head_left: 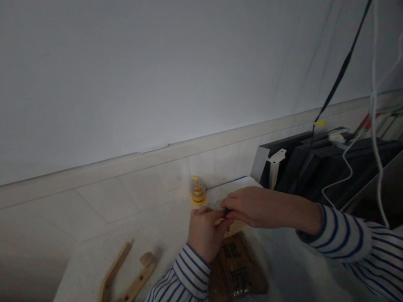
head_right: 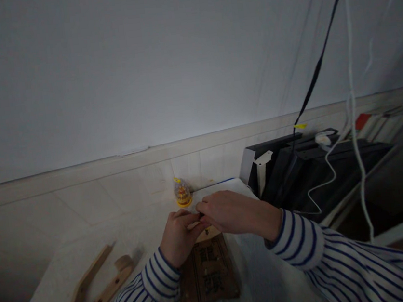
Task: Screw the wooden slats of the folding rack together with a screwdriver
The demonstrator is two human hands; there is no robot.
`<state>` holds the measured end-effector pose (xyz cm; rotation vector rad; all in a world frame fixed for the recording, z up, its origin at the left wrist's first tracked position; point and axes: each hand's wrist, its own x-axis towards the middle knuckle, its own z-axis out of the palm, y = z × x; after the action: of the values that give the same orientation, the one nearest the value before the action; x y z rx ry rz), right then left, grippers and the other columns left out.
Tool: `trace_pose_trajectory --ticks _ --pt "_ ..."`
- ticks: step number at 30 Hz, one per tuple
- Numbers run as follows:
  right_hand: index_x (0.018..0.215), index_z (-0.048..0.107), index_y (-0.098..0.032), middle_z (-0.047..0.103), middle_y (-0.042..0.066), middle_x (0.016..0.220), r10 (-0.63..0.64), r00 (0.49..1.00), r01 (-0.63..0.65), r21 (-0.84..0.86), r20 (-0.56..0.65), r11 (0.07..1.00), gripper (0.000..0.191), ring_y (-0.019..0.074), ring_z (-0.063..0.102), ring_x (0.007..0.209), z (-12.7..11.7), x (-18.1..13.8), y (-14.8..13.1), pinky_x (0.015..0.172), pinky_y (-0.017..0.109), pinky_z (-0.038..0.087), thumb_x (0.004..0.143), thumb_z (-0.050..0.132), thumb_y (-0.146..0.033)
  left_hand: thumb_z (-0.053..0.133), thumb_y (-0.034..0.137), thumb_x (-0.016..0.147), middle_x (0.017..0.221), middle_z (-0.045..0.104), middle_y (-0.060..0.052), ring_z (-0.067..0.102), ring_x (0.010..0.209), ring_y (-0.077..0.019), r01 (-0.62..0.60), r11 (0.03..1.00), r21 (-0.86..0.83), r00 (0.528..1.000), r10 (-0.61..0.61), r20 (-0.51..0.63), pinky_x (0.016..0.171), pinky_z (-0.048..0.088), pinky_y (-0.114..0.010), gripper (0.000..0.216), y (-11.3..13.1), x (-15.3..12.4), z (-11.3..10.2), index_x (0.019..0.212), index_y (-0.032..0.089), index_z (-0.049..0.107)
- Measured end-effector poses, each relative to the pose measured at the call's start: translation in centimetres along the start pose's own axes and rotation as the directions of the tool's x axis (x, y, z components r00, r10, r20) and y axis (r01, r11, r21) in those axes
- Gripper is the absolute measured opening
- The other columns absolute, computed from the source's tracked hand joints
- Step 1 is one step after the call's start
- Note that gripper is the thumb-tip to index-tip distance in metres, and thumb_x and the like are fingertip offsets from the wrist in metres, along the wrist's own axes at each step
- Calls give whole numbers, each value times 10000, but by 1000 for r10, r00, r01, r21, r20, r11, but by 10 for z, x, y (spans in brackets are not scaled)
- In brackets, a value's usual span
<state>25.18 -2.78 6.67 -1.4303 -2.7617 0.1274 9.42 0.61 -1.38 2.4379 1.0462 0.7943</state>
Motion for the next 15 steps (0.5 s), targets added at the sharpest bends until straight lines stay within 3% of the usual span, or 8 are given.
trace_pose_trajectory --ticks 15 --pt "838 549 -149 629 60 789 48 999 -47 32 -14 998 140 189 589 738 3 -3 -3 631 290 387 885 442 -225 612 303 805 736 671 -34 590 768 -177 -36 999 -12 998 36 44 733 384 -300 126 1 0 -2 842 226 704"
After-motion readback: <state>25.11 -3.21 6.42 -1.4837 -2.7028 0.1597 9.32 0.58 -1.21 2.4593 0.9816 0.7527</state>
